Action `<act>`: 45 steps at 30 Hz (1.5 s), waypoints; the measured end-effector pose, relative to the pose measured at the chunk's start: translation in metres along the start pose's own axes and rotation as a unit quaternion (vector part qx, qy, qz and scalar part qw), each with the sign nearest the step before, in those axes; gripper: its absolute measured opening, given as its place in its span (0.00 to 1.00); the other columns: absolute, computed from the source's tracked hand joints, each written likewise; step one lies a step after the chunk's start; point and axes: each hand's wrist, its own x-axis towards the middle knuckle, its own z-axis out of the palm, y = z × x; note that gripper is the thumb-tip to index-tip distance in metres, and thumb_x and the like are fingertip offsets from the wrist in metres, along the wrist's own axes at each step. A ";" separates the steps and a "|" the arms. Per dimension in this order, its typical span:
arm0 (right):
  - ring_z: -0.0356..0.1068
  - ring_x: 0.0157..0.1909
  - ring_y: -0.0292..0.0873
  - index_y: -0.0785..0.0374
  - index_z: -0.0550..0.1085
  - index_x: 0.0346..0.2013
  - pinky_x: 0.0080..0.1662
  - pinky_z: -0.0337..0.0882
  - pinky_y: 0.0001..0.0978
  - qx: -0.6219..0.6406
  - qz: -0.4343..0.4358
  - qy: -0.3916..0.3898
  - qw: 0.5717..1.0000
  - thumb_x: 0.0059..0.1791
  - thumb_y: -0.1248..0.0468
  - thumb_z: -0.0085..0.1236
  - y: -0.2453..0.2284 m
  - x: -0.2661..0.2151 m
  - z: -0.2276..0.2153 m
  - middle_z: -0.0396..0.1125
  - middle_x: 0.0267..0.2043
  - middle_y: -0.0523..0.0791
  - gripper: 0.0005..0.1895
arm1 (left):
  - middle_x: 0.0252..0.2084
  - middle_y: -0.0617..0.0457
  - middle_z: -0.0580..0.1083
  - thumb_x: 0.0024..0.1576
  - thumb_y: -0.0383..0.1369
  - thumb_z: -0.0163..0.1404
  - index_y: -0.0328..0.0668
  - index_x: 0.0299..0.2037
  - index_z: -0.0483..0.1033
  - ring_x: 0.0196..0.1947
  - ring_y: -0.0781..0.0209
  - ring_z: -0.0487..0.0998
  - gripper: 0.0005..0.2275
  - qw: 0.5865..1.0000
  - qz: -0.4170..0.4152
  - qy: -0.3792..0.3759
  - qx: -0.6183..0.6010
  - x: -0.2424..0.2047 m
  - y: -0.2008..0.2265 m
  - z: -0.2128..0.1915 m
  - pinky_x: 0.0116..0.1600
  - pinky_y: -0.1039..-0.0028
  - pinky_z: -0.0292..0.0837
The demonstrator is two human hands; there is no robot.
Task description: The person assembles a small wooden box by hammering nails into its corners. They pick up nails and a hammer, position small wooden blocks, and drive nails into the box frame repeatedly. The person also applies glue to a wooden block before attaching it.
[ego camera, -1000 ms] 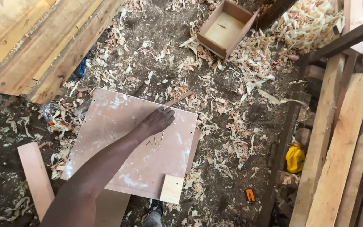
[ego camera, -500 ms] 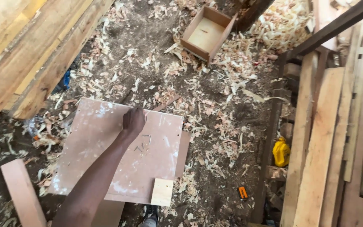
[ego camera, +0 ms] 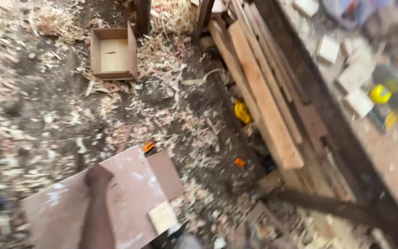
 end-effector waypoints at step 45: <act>0.54 0.70 0.72 0.60 0.60 0.72 0.68 0.56 0.67 0.152 0.055 0.237 0.958 0.34 0.51 0.75 0.007 0.185 -0.623 0.60 0.68 0.59 0.56 | 0.38 0.33 0.77 0.59 0.20 0.53 0.25 0.57 0.75 0.38 0.45 0.83 0.15 0.590 0.236 -0.128 -0.761 -0.403 0.444 -0.248 0.46 0.56 0.83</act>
